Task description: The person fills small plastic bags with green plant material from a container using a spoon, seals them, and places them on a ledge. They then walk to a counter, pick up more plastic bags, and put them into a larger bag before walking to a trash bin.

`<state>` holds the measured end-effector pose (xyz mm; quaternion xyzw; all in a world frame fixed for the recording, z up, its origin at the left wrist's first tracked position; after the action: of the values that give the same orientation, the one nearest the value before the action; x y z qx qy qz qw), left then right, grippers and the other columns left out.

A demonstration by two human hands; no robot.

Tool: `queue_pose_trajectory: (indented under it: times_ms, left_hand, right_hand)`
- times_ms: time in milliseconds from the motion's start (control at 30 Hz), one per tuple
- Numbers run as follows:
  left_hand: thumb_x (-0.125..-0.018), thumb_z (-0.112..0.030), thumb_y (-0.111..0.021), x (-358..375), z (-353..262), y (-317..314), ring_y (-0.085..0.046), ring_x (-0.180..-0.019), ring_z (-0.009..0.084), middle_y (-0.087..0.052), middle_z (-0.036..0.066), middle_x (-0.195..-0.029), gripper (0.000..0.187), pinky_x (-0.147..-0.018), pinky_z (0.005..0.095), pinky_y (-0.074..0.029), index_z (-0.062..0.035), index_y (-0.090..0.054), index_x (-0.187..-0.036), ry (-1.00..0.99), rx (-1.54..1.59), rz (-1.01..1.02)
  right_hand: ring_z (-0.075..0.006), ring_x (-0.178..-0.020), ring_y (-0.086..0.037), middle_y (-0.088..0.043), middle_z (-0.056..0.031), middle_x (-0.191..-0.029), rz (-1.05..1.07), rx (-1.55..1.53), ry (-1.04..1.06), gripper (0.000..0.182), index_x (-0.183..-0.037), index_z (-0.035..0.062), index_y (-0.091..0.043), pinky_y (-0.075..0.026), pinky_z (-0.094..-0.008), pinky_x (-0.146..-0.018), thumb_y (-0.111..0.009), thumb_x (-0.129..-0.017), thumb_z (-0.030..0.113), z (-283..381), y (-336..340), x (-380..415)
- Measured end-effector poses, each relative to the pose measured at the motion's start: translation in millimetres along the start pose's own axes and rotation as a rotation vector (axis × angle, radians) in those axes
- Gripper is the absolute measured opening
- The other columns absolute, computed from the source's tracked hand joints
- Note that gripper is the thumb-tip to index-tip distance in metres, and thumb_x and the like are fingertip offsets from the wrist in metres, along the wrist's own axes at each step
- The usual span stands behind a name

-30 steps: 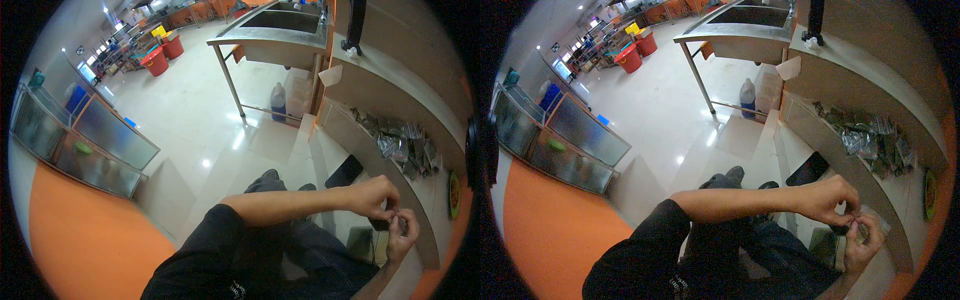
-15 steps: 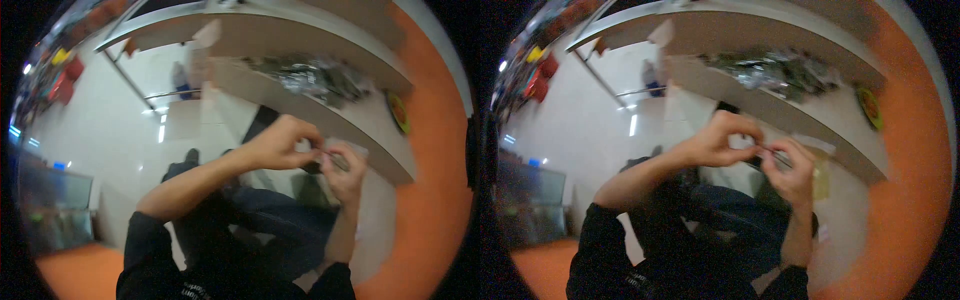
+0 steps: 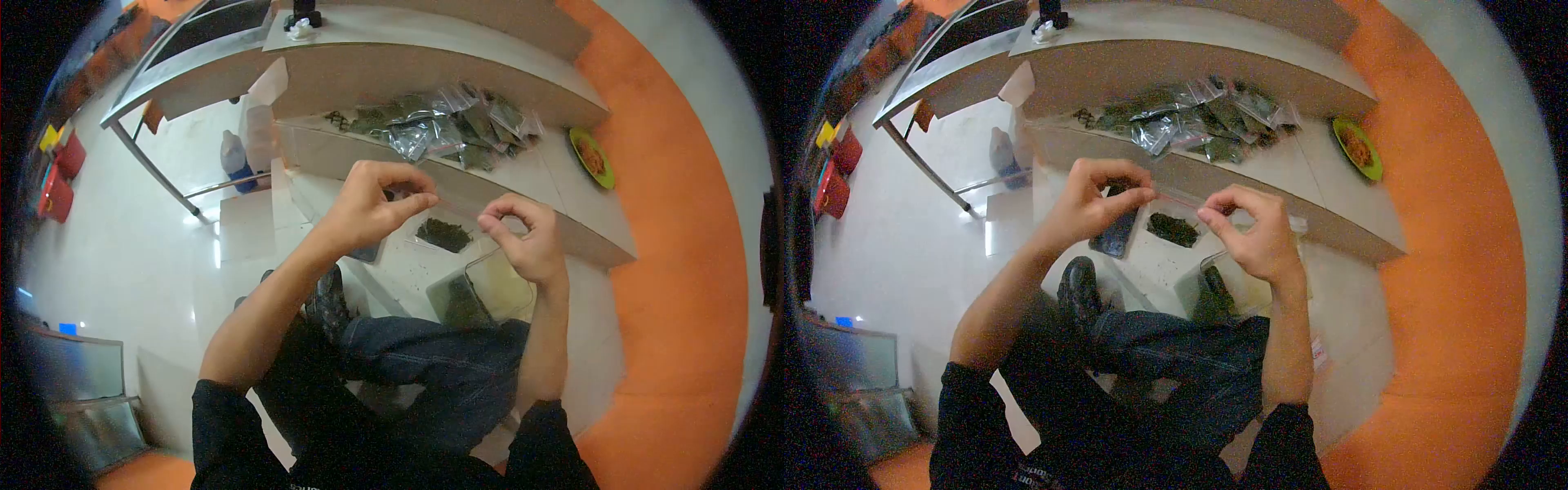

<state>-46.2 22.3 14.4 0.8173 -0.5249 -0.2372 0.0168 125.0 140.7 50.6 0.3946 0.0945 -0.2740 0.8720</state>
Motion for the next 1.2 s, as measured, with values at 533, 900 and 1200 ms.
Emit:
queue_pose_trajectory:
  times_ms: [533,900,1200]
  left_hand:
    - [-0.071,-0.022,-0.069,-5,129,-80,-0.062,-0.091,0.0305,-0.065,0.013,-0.094,0.034,-0.079,0.0407,-0.05,-0.0085,-0.062,-0.102,0.066,-0.678,0.449]
    - [-0.077,-0.018,-0.062,16,164,-139,-0.063,-0.093,0.0256,-0.063,0.009,-0.098,0.014,-0.074,0.0375,-0.052,-0.0091,-0.065,-0.087,-0.071,-1.04,0.659]
    - [-0.08,-0.014,-0.055,21,167,-146,-0.065,-0.084,0.0265,-0.064,0.012,-0.091,0.013,-0.073,0.0375,-0.052,-0.0056,-0.065,-0.084,-0.249,-1.117,0.658]
  right_hand:
    - [-0.0148,-0.061,-0.06,-0.064,-0.0081,-0.081,-0.433,-0.453,-0.588,0.022,-0.1,-0.0003,-0.061,-0.05,-0.0276,-0.057,-0.064,-0.084,0.014,-165,102,-121]
    - [-0.0114,-0.064,-0.06,-0.063,-0.0076,-0.082,-0.017,-0.078,-0.285,0.027,-0.101,-0.003,-0.06,-0.048,-0.0236,-0.055,-0.067,-0.082,0.015,-106,22,-65]
    - [-0.0097,-0.063,-0.058,-0.062,-0.0052,-0.08,-0.187,-0.283,-0.268,0.018,-0.099,-0.0001,-0.062,-0.048,-0.0228,-0.057,-0.063,-0.086,0.012,-73,33,-40]
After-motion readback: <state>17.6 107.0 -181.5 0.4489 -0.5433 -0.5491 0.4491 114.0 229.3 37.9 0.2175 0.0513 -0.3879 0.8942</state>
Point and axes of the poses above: each hand's wrist, its own x-axis away from the middle knuckle, its own y-axis out of the back of the hand, z = x × y, the point moved 4 cm from there along -x, towards the middle knuckle
